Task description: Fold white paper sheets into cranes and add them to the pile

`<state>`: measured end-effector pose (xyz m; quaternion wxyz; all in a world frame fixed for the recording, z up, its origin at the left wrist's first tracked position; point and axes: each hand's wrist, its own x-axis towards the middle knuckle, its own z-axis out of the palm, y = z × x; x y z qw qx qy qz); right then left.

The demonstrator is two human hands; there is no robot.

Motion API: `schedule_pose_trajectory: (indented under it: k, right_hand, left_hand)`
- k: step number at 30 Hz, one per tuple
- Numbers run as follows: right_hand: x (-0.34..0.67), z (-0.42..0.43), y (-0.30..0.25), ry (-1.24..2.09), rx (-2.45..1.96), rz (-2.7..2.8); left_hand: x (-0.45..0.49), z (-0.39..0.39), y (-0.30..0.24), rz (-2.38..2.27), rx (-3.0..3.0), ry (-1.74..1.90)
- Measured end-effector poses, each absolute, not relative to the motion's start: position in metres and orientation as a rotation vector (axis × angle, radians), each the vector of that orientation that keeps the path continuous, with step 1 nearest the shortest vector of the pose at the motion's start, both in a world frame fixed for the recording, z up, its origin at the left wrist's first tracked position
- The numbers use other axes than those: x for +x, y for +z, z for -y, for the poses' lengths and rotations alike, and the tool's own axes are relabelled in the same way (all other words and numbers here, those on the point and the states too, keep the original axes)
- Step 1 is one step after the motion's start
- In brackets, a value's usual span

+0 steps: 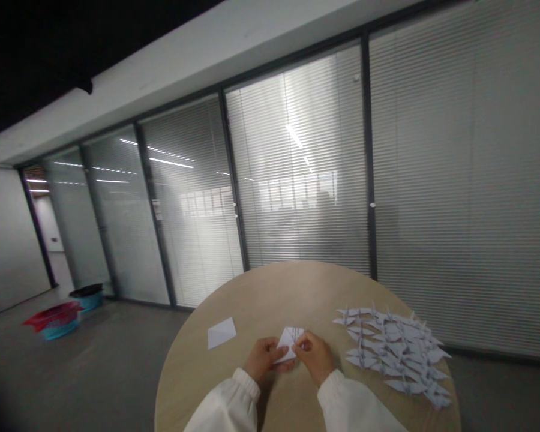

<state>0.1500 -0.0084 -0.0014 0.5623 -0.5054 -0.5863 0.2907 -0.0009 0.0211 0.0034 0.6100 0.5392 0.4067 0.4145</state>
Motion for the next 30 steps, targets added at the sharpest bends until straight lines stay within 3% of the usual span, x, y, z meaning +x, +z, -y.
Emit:
schedule_pose_trajectory:
  k: [13,25,30]
  right_hand:
    - [0.147,0.015,0.004,1.047,-0.895,1.243]
    - [0.149,0.012,-0.002,0.920,-0.989,1.321]
    - [0.150,0.013,0.002,0.904,-0.967,1.269]
  left_hand:
    - [0.000,-0.016,0.010,-0.963,1.329,0.950]
    - [0.001,-0.012,0.008,-0.900,1.360,0.854]
    - [-0.001,-0.017,0.010,-0.914,1.337,0.988]
